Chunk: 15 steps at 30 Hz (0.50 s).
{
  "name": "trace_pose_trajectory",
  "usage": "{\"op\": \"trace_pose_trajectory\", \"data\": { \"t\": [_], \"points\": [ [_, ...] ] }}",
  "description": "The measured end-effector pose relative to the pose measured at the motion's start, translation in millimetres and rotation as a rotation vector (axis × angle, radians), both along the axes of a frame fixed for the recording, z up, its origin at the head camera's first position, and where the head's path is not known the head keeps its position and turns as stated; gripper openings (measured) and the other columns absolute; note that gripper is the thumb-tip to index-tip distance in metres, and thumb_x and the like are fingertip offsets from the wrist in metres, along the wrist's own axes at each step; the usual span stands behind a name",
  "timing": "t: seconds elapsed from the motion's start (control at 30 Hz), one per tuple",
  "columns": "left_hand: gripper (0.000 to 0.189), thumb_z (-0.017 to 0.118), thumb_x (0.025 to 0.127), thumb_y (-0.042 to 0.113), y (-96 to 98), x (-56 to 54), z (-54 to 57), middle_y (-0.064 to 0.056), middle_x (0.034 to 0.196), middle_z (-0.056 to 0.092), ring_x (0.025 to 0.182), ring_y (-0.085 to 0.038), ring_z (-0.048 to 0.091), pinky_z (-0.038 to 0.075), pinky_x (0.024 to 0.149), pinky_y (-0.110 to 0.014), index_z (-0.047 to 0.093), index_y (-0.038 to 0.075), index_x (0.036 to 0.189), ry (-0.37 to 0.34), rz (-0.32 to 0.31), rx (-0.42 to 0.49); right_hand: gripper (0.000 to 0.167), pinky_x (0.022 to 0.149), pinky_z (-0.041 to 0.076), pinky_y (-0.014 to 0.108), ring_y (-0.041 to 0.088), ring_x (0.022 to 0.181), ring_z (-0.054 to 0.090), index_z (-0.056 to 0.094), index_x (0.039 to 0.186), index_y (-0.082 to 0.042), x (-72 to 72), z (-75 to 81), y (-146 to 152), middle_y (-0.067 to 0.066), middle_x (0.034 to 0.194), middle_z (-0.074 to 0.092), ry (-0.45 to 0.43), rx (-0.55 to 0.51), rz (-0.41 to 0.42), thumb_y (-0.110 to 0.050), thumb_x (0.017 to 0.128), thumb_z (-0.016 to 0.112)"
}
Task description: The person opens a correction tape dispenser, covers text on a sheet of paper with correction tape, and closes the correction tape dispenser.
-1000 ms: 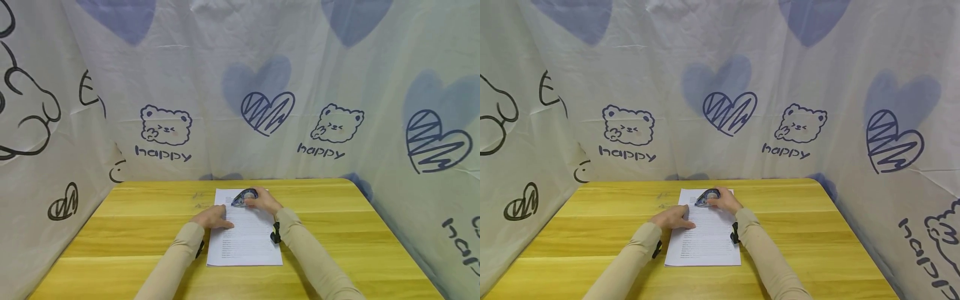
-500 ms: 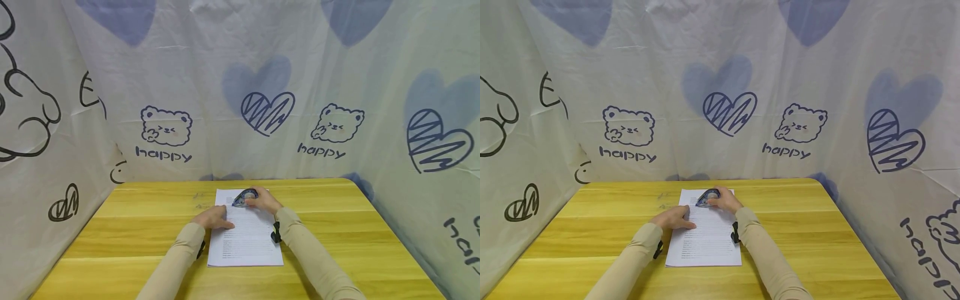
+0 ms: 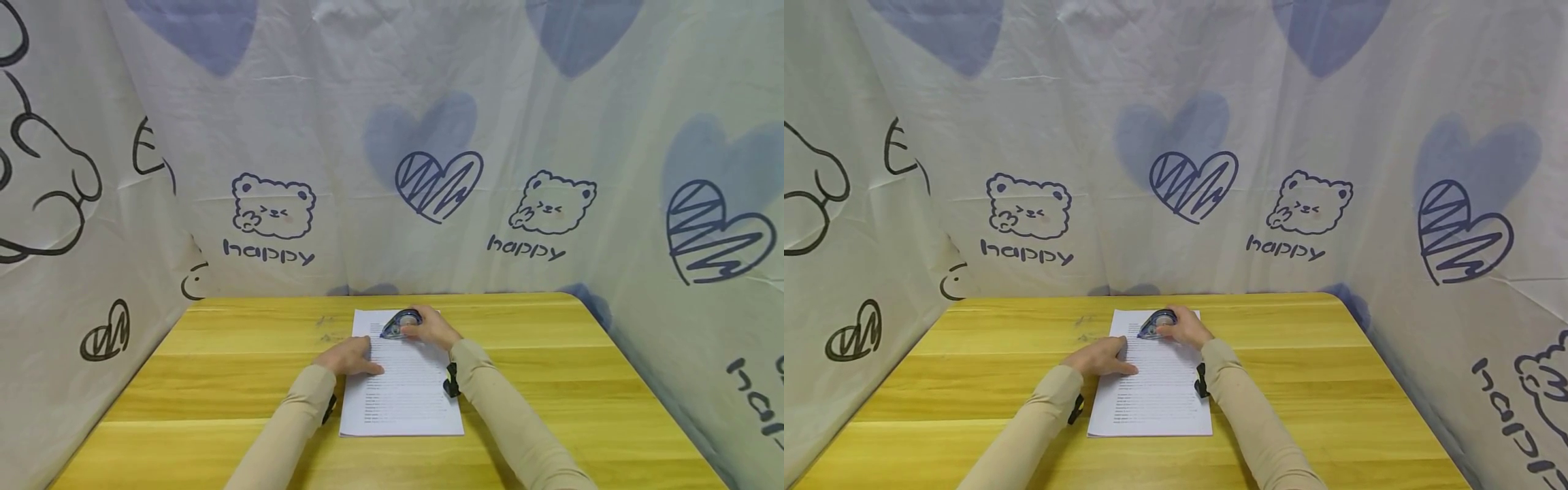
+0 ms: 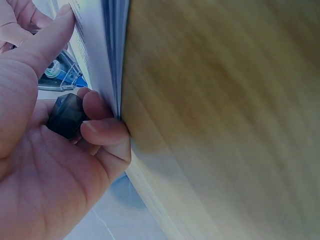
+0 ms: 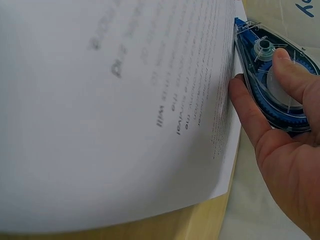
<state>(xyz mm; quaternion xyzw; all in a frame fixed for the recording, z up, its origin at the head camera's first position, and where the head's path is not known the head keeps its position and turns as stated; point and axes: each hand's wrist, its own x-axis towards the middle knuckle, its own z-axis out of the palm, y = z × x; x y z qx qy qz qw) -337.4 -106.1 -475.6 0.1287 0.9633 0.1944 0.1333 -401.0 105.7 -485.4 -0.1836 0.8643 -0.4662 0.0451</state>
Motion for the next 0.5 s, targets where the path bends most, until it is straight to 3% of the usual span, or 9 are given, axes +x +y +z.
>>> {"op": "trace_pose_trajectory", "data": {
  "t": [0.27, 0.5],
  "points": [
    [0.068, 0.076, 0.085, 0.038, 0.4, 0.8, 0.8, -0.021, 0.122, 0.062, 0.099, -0.024, 0.058, 0.049, 0.094, -0.042, 0.053, -0.006, 0.131, 0.007, -0.008, 0.004, 0.043, 0.1, 0.048, 0.043, 0.026, 0.109, 0.061, 0.059, 0.129, -0.002, 0.4, 7.3, -0.2, 0.014, 0.118, 0.066, -0.002, 0.078, 0.02, -0.015, 0.09, 0.072],
    [0.065, 0.076, 0.085, 0.038, -0.4, 0.8, 0.5, -0.019, 0.118, 0.063, 0.093, -0.023, 0.056, 0.049, 0.089, -0.039, 0.054, -0.005, 0.129, 0.012, -0.013, 0.0, 0.049, 0.095, 0.052, 0.039, 0.026, 0.111, 0.06, 0.054, 0.136, -0.005, -2.5, 12.1, -1.2, 0.015, 0.124, 0.062, -0.046, 0.132, 0.039, -0.015, 0.091, 0.071]
  ]
}}
